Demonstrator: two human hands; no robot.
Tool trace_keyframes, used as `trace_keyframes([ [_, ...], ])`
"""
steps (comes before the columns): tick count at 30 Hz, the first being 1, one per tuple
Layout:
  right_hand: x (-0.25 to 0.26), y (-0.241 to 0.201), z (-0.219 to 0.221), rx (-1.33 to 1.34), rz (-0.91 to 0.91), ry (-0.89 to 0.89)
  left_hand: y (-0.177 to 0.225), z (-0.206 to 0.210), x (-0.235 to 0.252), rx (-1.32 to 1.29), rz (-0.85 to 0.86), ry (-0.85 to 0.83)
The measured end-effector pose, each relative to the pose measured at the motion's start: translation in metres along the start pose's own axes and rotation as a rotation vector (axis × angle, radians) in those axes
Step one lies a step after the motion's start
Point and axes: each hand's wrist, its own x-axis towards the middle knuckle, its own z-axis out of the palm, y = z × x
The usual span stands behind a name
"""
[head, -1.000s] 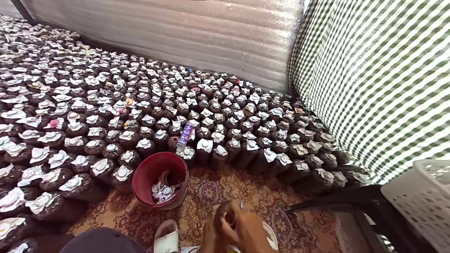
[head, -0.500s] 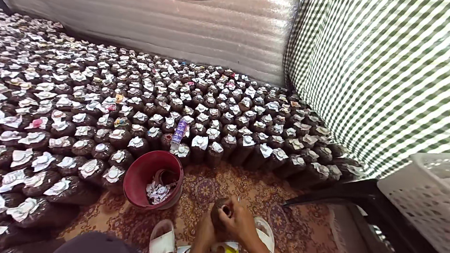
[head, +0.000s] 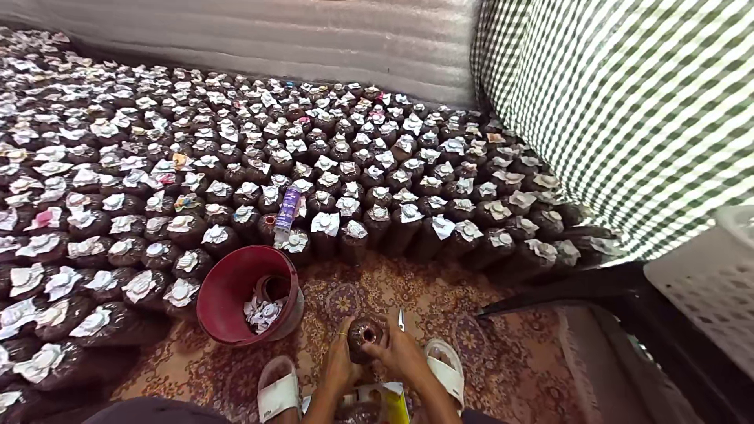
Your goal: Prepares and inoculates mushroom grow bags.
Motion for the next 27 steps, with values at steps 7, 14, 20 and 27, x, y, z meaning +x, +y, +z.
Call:
trace_keyframes([
  [7, -0.044, 0.036, -0.027, 0.245, 0.009, 0.239, 0.002, -0.008, 0.002, 0.064, 0.061, 0.024],
  [14, -0.044, 0.036, -0.028, 0.182, 0.023, 0.225, -0.004, -0.005, -0.003, 0.033, 0.089, 0.05],
  [20, -0.041, 0.037, -0.031, 0.171, 0.02, 0.234, 0.003, -0.003, -0.001, 0.14, 0.03, 0.022],
  [27, -0.041, 0.042, -0.036, 0.146, 0.027, 0.242, 0.005, -0.008, -0.032, 0.485, -0.368, -0.372],
])
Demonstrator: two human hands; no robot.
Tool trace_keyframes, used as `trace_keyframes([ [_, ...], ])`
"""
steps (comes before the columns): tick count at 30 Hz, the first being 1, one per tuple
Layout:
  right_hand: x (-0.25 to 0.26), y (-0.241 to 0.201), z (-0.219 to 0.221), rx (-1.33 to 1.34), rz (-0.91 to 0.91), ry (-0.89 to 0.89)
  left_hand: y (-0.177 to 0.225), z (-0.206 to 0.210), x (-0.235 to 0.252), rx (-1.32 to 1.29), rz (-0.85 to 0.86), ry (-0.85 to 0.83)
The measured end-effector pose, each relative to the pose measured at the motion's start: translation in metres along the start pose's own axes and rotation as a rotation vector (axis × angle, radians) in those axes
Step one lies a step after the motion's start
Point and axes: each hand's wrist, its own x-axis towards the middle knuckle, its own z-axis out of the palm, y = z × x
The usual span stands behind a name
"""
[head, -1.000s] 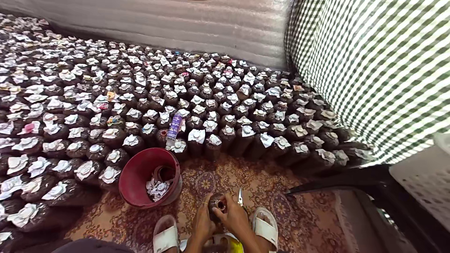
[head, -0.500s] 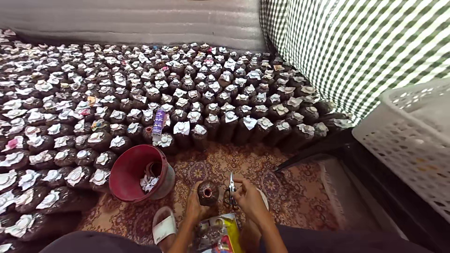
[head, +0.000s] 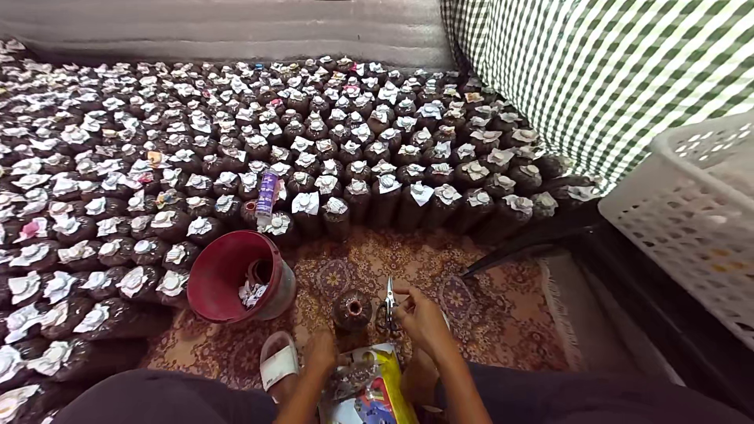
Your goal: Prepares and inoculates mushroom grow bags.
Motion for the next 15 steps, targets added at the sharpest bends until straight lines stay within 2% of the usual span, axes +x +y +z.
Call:
trace_keyframes([
  [2, 0.001, 0.001, -0.002, 0.01, -0.006, 0.004, -0.004, 0.02, -0.005, 0.161, 0.09, -0.219],
  [4, 0.002, -0.001, -0.002, 0.046, -0.024, -0.007, -0.005, 0.044, -0.01, 0.271, 0.167, -0.254],
  [6, 0.003, 0.001, -0.004, 0.079, -0.022, -0.037, 0.002, 0.047, -0.01, 0.317, 0.194, -0.248],
  [8, 0.002, 0.017, -0.012, 0.146, 0.028, -0.065, 0.016, 0.022, -0.016, 0.296, 0.241, -0.274],
  [10, 0.004, 0.044, -0.022, 0.268, 0.11, 0.014, 0.029, -0.024, -0.029, 0.231, 0.325, -0.271],
  [13, 0.003, 0.065, -0.031, 0.565, 0.288, 0.147, 0.037, -0.081, -0.053, -0.032, 0.557, -0.149],
  [14, -0.001, 0.067, -0.032, 0.719, 0.277, 0.077, 0.038, -0.092, -0.056, -0.163, 0.629, -0.097],
  [15, -0.008, 0.068, -0.031, 0.872, 0.197, -0.081, 0.038, -0.099, -0.058, -0.301, 0.688, -0.054],
])
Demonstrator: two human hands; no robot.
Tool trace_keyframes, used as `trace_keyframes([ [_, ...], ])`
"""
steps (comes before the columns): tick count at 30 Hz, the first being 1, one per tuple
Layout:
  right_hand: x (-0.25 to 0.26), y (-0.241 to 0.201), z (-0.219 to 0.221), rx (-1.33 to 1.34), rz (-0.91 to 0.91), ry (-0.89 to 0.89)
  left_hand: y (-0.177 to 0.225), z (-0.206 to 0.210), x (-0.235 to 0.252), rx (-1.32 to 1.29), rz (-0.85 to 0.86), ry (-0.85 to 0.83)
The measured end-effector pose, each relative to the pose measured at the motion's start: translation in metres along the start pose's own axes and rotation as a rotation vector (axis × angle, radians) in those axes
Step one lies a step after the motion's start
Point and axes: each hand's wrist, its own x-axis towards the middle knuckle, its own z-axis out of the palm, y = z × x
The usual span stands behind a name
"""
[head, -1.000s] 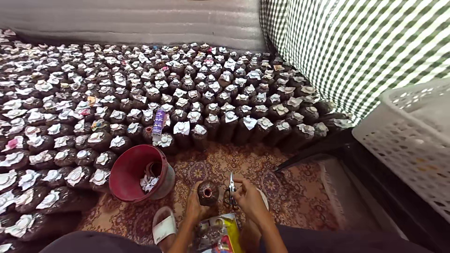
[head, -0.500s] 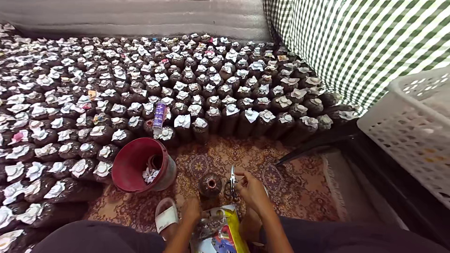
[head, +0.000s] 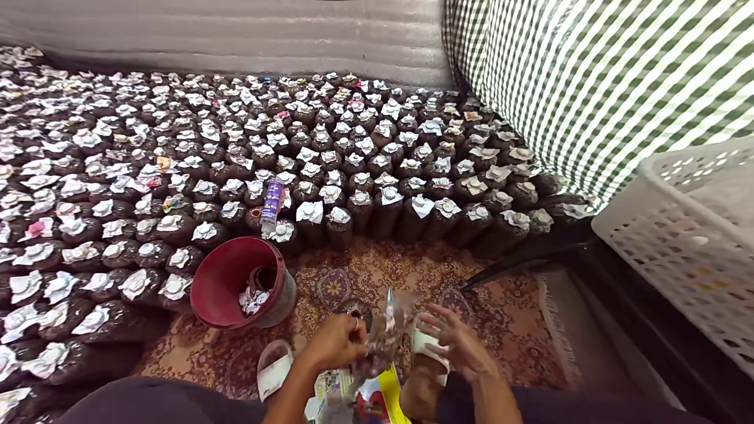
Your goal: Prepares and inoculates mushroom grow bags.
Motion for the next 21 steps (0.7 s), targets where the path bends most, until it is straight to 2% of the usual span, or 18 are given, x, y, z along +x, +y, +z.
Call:
trace_keyframes([
  [3, -0.015, 0.005, 0.033, 0.292, -0.084, -0.531, 0.006, -0.002, 0.007, -0.313, 0.15, 0.143],
  [4, -0.017, 0.007, 0.047, 0.365, -0.109, -0.614, 0.007, 0.001, 0.01, -0.362, 0.179, 0.164],
  [5, -0.017, 0.008, 0.059, 0.414, -0.114, -0.611, 0.008, 0.003, 0.012, -0.373, 0.19, 0.178],
  [8, -0.013, 0.005, 0.076, 0.351, -0.077, -0.352, 0.005, 0.001, 0.011, -0.281, 0.118, 0.175],
  [10, -0.009, 0.005, 0.072, 0.202, -0.105, -0.163, -0.011, -0.004, 0.012, -0.181, 0.012, 0.199],
  [13, -0.001, 0.011, 0.059, -0.105, -0.173, 0.035, -0.04, 0.0, 0.02, -0.045, -0.145, 0.333],
  [18, 0.012, 0.019, 0.047, -0.522, -0.329, 0.137, -0.062, 0.04, 0.044, -0.112, -0.148, 0.519],
  [21, 0.014, 0.02, 0.047, -0.703, -0.365, 0.158, -0.064, 0.047, 0.047, -0.185, -0.13, 0.575],
])
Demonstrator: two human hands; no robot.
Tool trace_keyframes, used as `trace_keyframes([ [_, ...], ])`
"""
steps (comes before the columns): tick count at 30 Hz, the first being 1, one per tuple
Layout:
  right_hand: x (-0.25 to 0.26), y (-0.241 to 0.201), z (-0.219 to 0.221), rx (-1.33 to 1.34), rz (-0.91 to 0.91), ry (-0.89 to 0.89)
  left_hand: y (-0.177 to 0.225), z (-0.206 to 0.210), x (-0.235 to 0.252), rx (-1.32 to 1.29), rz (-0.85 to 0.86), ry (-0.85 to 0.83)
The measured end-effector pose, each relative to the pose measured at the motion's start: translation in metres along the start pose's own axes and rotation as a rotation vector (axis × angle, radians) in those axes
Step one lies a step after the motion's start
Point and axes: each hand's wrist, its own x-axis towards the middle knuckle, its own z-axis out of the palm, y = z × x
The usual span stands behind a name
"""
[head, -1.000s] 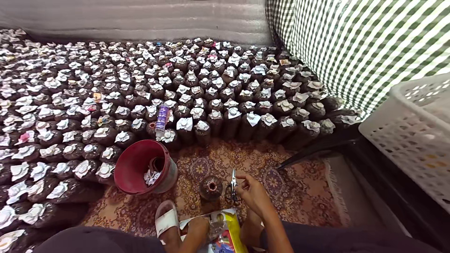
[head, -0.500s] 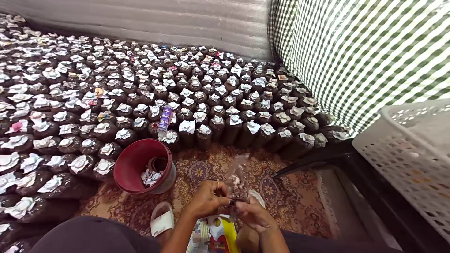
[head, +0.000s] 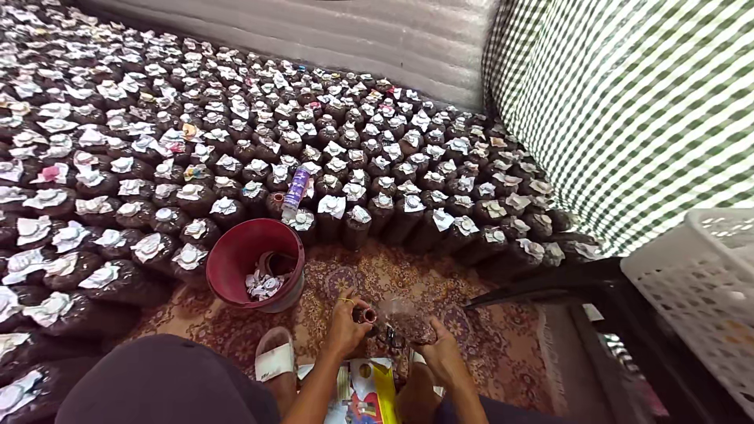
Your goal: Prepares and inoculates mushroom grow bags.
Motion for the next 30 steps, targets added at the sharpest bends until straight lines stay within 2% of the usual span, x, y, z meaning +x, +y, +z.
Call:
trace_keyframes([
  [6, 0.003, -0.012, 0.008, -0.367, -0.041, 0.043, 0.004, 0.002, -0.001, 0.0, -0.005, 0.019],
  [11, -0.006, -0.039, 0.006, -0.584, -0.058, 0.104, 0.007, 0.002, 0.0, 0.023, -0.016, 0.02],
  [20, -0.012, -0.053, 0.005, -0.678, -0.171, 0.177, 0.011, 0.003, -0.002, 0.022, -0.018, 0.039],
  [30, -0.01, -0.045, 0.005, -0.651, -0.145, 0.159, 0.011, 0.004, -0.002, 0.037, -0.035, 0.031],
])
